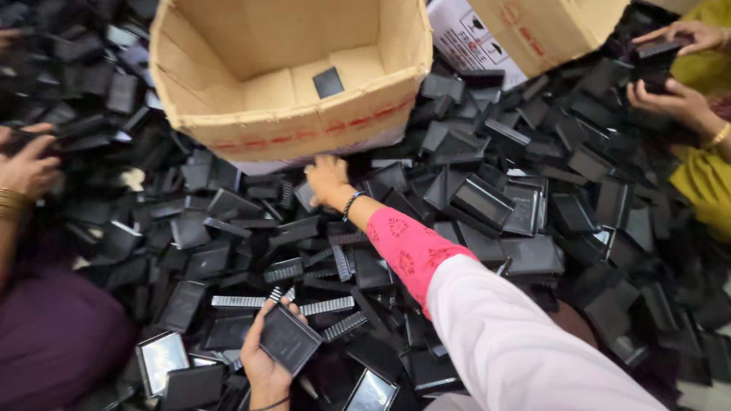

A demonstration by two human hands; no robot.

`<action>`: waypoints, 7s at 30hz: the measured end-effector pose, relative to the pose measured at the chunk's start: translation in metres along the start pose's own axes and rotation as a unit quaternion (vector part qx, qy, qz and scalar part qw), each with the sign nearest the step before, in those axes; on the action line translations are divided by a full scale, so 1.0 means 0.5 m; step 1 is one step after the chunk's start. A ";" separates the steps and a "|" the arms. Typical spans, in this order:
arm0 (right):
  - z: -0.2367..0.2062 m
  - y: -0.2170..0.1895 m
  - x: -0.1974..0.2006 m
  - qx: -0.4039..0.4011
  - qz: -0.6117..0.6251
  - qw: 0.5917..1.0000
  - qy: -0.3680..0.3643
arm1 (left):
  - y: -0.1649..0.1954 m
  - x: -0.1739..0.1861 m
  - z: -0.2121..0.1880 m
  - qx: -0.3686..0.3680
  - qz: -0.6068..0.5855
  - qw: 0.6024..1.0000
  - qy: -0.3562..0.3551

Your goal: The person sits on the floor among a large pile of black plastic boxes, picks up individual boxes, turns them over in both hands, and places them into an open cardboard box. The person also repositions cardboard boxes and continues picking boxes from the pile one at a time.

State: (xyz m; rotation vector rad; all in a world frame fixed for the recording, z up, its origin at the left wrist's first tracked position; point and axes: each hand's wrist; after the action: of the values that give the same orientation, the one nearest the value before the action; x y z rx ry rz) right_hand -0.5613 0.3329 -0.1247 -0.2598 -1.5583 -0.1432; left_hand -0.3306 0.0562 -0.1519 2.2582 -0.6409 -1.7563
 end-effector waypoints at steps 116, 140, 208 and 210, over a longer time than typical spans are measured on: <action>-0.897 0.141 0.197 0.052 0.591 0.801 -0.082 | -0.139 -0.206 -0.352 -0.076 0.133 0.988 -0.001; -0.942 0.146 0.234 0.286 0.356 0.887 0.062 | -0.168 -0.126 -0.327 0.062 0.019 0.972 0.228; -0.810 0.083 0.193 0.228 0.392 0.891 -0.014 | -0.104 -0.108 -0.225 -0.082 0.240 0.964 0.079; -0.799 0.077 0.190 0.212 0.420 0.882 -0.030 | -0.101 -0.103 -0.215 -0.037 0.194 0.975 0.099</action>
State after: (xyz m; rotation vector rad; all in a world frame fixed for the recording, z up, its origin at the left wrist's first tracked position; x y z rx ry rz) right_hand -0.1640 0.2755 -0.0298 -0.5681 -1.3698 0.8846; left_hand -0.2271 0.1138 -0.0998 2.0506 -0.8846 -1.3292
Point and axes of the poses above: each hand's wrist, its own z-axis towards the middle knuckle, its own x-axis out of the back of the hand, y = z × x, and after that the axes turned 12 degrees about -x, right-handed
